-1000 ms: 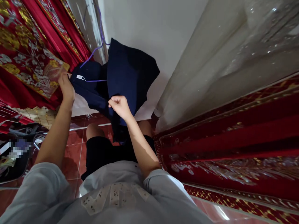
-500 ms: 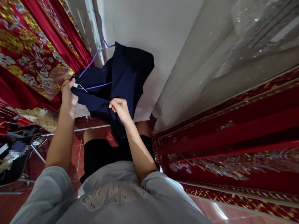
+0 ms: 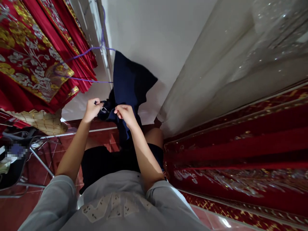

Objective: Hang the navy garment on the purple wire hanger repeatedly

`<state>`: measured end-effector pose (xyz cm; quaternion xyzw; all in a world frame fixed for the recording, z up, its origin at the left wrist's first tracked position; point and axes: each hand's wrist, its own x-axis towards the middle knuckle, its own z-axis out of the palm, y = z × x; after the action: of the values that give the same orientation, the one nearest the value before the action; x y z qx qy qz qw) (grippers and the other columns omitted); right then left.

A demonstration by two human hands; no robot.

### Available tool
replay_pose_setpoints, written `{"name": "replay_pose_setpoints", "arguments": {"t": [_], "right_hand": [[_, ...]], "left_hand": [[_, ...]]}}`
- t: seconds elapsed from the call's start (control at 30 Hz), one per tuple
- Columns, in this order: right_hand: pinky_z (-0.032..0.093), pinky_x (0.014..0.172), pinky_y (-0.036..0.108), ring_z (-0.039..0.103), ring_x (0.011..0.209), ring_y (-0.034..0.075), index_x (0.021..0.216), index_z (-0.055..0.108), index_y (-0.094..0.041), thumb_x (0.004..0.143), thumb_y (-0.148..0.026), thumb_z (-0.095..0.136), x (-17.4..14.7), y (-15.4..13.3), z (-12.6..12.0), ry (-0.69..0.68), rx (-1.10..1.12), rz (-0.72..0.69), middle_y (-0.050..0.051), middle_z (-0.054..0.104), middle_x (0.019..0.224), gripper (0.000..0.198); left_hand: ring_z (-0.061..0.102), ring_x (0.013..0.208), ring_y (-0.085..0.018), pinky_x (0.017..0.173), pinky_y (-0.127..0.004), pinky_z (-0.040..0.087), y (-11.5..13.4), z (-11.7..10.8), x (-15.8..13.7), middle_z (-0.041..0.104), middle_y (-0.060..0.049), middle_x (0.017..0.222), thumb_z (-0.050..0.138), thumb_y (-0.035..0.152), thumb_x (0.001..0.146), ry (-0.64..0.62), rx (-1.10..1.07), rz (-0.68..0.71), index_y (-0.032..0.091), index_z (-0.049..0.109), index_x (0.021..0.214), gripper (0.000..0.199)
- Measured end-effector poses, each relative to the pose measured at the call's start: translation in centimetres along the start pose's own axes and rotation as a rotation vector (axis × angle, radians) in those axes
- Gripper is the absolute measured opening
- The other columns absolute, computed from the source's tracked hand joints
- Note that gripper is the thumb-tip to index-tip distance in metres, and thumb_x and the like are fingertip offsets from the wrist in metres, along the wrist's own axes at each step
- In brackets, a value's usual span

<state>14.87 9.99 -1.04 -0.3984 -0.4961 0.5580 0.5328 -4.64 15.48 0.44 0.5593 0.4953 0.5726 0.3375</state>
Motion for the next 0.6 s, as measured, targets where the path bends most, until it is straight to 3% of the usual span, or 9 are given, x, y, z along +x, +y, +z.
{"name": "replay_pose_setpoints", "arguments": {"t": [0.07, 0.13, 0.2, 0.27, 0.33, 0.43, 0.5, 0.6], "right_hand": [[0.037, 0.057, 0.026, 0.047, 0.056, 0.011, 0.068, 0.065, -0.017, 0.073, -0.045, 0.07, 0.2, 0.3, -0.3, -0.102, -0.179, 0.023, 0.0, 0.056, 0.056, 0.029], [0.049, 0.071, 0.03, 0.06, 0.075, 0.017, 0.085, 0.068, -0.016, 0.065, -0.045, 0.084, 0.3, 0.1, -0.5, -0.173, -0.295, -0.046, 0.004, 0.069, 0.082, 0.039], [0.053, 0.088, 0.036, 0.064, 0.101, 0.024, 0.107, 0.066, -0.018, 0.056, -0.04, 0.093, 0.3, -0.6, -0.3, -0.246, -0.32, -0.139, 0.009, 0.07, 0.112, 0.062], [0.051, 0.099, 0.04, 0.061, 0.116, 0.028, 0.115, 0.063, -0.021, 0.058, -0.037, 0.094, 0.2, -1.5, 0.3, -0.312, -0.267, -0.224, 0.01, 0.066, 0.128, 0.067], [0.051, 0.098, 0.038, 0.062, 0.111, 0.026, 0.106, 0.065, -0.021, 0.068, -0.036, 0.086, 0.2, -2.6, 0.8, -0.317, -0.191, -0.268, 0.008, 0.068, 0.118, 0.046], [0.051, 0.075, 0.032, 0.059, 0.079, 0.018, 0.082, 0.061, -0.019, 0.077, -0.029, 0.071, 0.3, -4.9, 0.7, -0.288, -0.157, -0.218, 0.002, 0.064, 0.082, 0.014], [0.045, 0.064, 0.028, 0.051, 0.067, 0.014, 0.07, 0.056, -0.018, 0.075, -0.02, 0.069, 0.7, -6.9, -0.2, -0.349, -0.235, -0.227, -0.001, 0.055, 0.068, 0.014], [0.045, 0.066, 0.026, 0.049, 0.067, 0.012, 0.061, 0.051, -0.018, 0.069, -0.009, 0.07, 2.8, -9.9, -1.7, -0.399, -0.407, -0.358, -0.002, 0.048, 0.063, 0.023]], "left_hand": [[0.03, 0.058, -0.009, 0.058, -0.024, 0.03, 1.1, 0.9, -1.1, 0.029, 0.005, 0.057, 0.07, 0.006, 0.069, -0.123, 0.063, 0.097, 0.018, 0.032, 0.057, 0.042], [0.031, 0.059, -0.01, 0.06, -0.026, 0.032, 2.4, 1.9, -1.7, 0.027, 0.004, 0.062, 0.07, 0.014, 0.075, -0.144, -0.006, 0.178, 0.019, 0.028, 0.063, 0.044], [0.034, 0.06, -0.012, 0.062, -0.028, 0.035, 3.6, 3.1, -2.0, 0.027, 0.003, 0.065, 0.07, 0.02, 0.078, -0.119, -0.102, 0.216, 0.02, 0.026, 0.067, 0.046], [0.04, 0.062, -0.014, 0.064, -0.03, 0.039, 4.8, 4.2, -2.1, 0.032, 0.002, 0.067, 0.072, 0.027, 0.081, -0.111, -0.131, 0.211, 0.021, 0.029, 0.069, 0.045], [0.05, 0.07, -0.017, 0.069, -0.032, 0.045, 5.9, 4.7, -2.0, 0.042, -0.001, 0.072, 0.072, 0.036, 0.087, -0.096, -0.123, 0.217, 0.021, 0.038, 0.074, 0.04], [0.063, 0.095, -0.023, 0.085, -0.035, 0.051, 7.1, 4.0, -1.8, 0.06, -0.006, 0.093, 0.066, 0.05, 0.095, -0.118, -0.087, 0.268, 0.023, 0.056, 0.091, 0.028], [0.065, 0.101, -0.024, 0.088, -0.035, 0.052, 7.1, 2.8, -1.9, 0.065, -0.007, 0.099, 0.059, 0.057, 0.099, -0.274, -0.051, 0.233, 0.025, 0.062, 0.101, 0.032], [0.065, 0.083, -0.024, 0.076, -0.034, 0.052, 6.0, 0.7, -2.7, 0.066, -0.007, 0.084, 0.044, 0.067, 0.101, -0.635, 0.14, 0.091, 0.022, 0.064, 0.09, 0.05]]}}
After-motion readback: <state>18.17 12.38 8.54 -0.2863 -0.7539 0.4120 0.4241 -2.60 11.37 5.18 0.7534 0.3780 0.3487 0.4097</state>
